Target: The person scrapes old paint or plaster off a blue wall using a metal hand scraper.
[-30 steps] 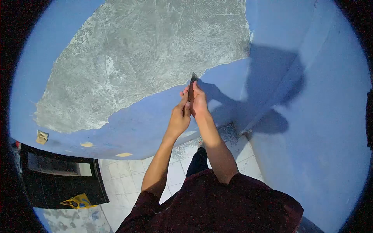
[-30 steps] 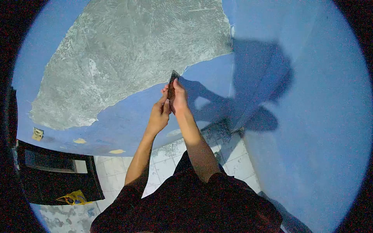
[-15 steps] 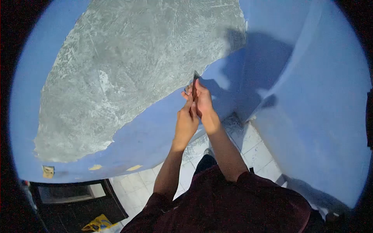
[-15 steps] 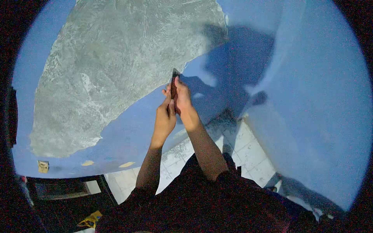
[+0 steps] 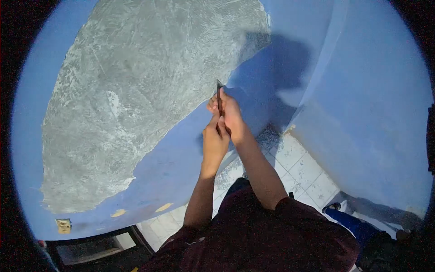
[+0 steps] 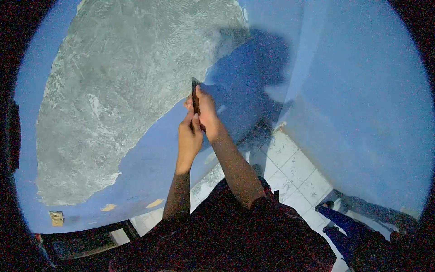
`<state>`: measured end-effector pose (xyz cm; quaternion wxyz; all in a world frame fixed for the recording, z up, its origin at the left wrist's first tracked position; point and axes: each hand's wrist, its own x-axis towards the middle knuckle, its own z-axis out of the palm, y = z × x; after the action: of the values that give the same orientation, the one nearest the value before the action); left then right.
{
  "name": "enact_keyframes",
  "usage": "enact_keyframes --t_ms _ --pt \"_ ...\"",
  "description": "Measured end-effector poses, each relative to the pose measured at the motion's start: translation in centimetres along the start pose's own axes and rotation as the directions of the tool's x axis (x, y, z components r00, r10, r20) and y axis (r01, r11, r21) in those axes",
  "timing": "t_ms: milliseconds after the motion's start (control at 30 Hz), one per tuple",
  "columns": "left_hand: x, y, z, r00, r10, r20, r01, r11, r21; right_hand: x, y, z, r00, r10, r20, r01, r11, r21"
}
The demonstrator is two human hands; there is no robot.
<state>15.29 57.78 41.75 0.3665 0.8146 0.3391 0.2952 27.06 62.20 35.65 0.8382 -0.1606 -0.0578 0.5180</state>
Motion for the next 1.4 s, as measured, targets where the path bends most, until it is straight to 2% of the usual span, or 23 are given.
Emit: enact_keyframes --t_ms 67,100,133,200,267,333,367,400,467,500,533,600,633,767,867,933,1033,1067,1133,1200,1300,1400 --pt "0.7 -0.4 0.5 0.997 0.071 0.022 -0.072 0.997 0.033 0.7 0.5 -0.8 0.998 -0.064 -0.001 0.064 0.996 -0.069" --pt "1.0 -0.4 0.9 0.998 0.050 0.042 -0.050 0.999 0.000 1.2 -0.2 -1.5 0.992 -0.076 0.099 0.085 0.992 -0.098" --pt "0.7 -1.0 1.2 0.997 0.058 0.049 -0.058 0.998 0.004 1.1 0.1 -1.8 0.991 -0.085 0.099 0.094 0.991 -0.092" --pt "0.4 -1.6 1.4 0.994 0.102 -0.040 -0.103 0.995 -0.009 1.0 0.3 -1.8 0.997 -0.023 0.075 0.029 0.997 -0.078" --pt "1.0 -1.5 0.9 0.993 0.113 -0.030 -0.112 0.993 0.028 1.4 0.2 -1.2 0.996 -0.005 0.087 0.012 0.996 -0.083" --pt "1.7 -1.0 0.8 0.998 0.051 0.048 -0.049 0.997 -0.052 1.8 -0.2 -1.1 0.999 -0.037 -0.035 0.035 0.998 -0.053" --pt "1.5 -0.5 0.6 0.997 0.052 0.050 -0.050 0.998 -0.047 1.4 -0.4 -1.2 0.990 -0.113 0.083 0.116 0.993 -0.038" --pt "1.5 0.2 0.4 0.996 0.033 0.081 -0.029 0.999 -0.045 1.6 -0.4 -1.0 0.989 -0.121 0.088 0.124 0.992 -0.031" --pt "1.3 0.1 0.2 0.994 0.004 0.113 0.000 0.999 -0.036 1.3 0.0 -0.7 0.999 -0.049 0.016 0.049 0.999 0.006" --pt "1.0 -0.4 0.2 0.997 0.007 0.076 -0.005 0.999 -0.035 0.6 0.2 0.2 0.993 -0.011 -0.114 0.013 1.000 0.014" --pt "0.9 -0.8 0.4 0.999 0.012 0.037 -0.011 0.999 -0.036 0.2 -0.5 0.9 0.993 -0.006 -0.120 0.008 1.000 0.015" --pt "1.6 0.0 1.1 0.998 0.043 0.052 -0.041 0.998 -0.038 0.6 -1.2 0.2 0.993 -0.094 -0.065 0.091 0.995 -0.051" --pt "1.8 0.3 1.3 0.995 0.078 0.066 -0.076 0.996 -0.038 1.3 -1.2 -0.5 0.998 -0.070 -0.008 0.069 0.997 -0.038" --pt "1.7 -1.5 1.4 0.997 0.068 0.044 -0.067 0.997 -0.026 0.7 -0.8 0.2 0.997 -0.070 -0.041 0.070 0.998 0.001" --pt "2.0 -0.8 1.4 0.994 0.103 0.023 -0.104 0.993 0.054 1.2 -0.9 0.1 0.994 -0.071 -0.084 0.070 0.997 -0.015" --pt "1.6 1.0 1.6 0.998 -0.019 0.052 0.016 0.998 0.059 1.3 -1.2 -0.7 0.998 -0.056 -0.023 0.055 0.998 -0.029" --pt "1.1 1.0 0.6 0.999 0.042 0.029 -0.044 0.996 0.073 -0.2 -1.4 1.1 0.996 0.014 -0.087 -0.020 0.998 -0.061" --pt "1.5 1.1 0.6 0.999 0.045 0.027 -0.047 0.996 0.070 -0.2 -1.6 1.8 0.984 0.017 -0.178 -0.032 0.996 -0.084" --pt "2.5 1.0 0.7 0.995 0.010 0.103 -0.012 1.000 0.021 0.3 -2.8 2.3 0.972 0.017 -0.236 -0.037 0.996 -0.081" --pt "2.2 2.2 1.0 0.993 0.021 0.113 -0.020 1.000 -0.003 0.3 -3.4 1.8 0.970 0.055 -0.235 -0.074 0.995 -0.073" --pt "1.4 2.1 1.2 0.999 0.005 0.051 -0.009 0.997 0.079 -0.6 -2.7 2.5 0.961 0.115 -0.252 -0.134 0.989 -0.061" --pt "1.8 2.3 1.0 0.998 0.062 0.006 -0.062 0.998 -0.012 -0.2 -3.4 2.8 0.963 0.098 -0.250 -0.114 0.992 -0.053"
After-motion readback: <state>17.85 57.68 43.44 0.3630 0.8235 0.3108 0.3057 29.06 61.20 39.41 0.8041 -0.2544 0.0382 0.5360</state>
